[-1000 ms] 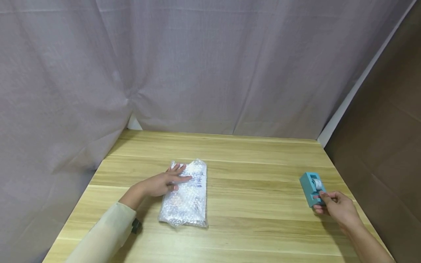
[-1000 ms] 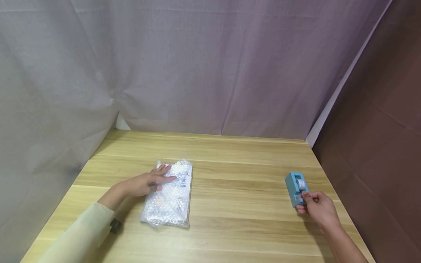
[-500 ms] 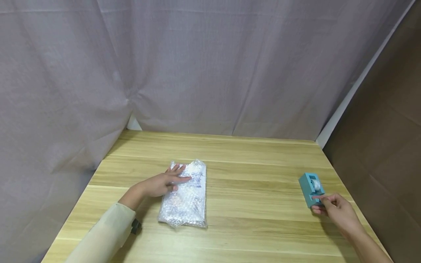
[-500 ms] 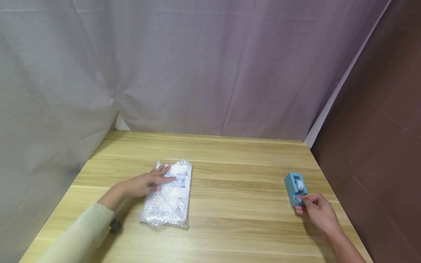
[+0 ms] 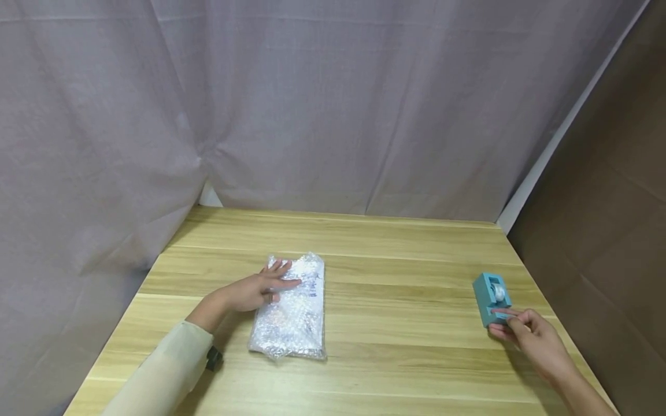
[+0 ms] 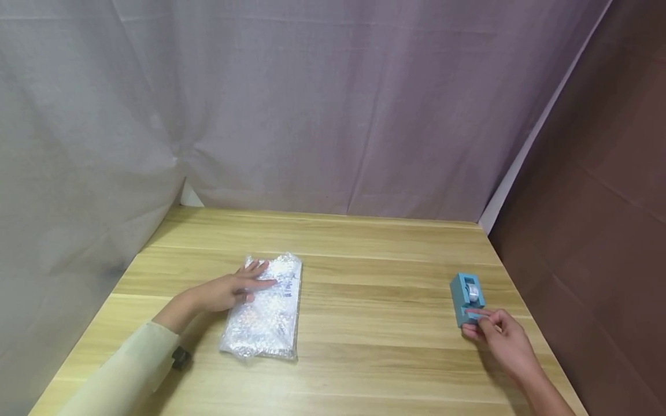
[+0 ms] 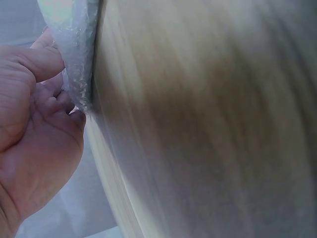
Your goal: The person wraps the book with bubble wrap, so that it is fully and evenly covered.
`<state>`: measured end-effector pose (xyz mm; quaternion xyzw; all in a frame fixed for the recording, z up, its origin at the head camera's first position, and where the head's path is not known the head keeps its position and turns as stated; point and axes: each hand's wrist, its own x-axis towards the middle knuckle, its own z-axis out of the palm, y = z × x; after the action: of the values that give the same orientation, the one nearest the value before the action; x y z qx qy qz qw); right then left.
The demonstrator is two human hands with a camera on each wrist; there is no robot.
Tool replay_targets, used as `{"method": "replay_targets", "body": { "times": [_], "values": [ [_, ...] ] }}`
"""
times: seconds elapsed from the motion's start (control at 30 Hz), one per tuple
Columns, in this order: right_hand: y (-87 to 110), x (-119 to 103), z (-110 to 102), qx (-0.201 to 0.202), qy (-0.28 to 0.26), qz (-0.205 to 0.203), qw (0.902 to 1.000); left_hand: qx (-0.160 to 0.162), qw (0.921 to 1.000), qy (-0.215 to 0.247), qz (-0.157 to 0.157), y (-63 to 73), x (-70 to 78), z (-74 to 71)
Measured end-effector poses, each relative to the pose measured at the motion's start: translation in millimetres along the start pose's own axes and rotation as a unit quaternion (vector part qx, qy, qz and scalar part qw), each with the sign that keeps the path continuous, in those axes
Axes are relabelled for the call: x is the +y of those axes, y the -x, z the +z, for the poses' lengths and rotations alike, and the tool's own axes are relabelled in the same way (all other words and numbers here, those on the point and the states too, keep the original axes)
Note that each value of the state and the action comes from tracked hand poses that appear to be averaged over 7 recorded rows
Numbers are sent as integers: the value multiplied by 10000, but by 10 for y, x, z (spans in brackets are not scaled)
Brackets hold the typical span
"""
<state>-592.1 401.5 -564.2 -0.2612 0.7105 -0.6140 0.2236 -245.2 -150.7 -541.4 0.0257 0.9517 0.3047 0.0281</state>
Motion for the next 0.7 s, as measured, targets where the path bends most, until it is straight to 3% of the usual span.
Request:
{"method": "replay_targets", "body": {
  "times": [0.27,0.7],
  "values": [
    [-17,11,47,320,144,218,9991,-6,10000,0,-32,-16,-29,3],
    [-17,98,61,487,-140,-309,9982,43,10000,-11,-50,-31,-35,22]
  ]
}}
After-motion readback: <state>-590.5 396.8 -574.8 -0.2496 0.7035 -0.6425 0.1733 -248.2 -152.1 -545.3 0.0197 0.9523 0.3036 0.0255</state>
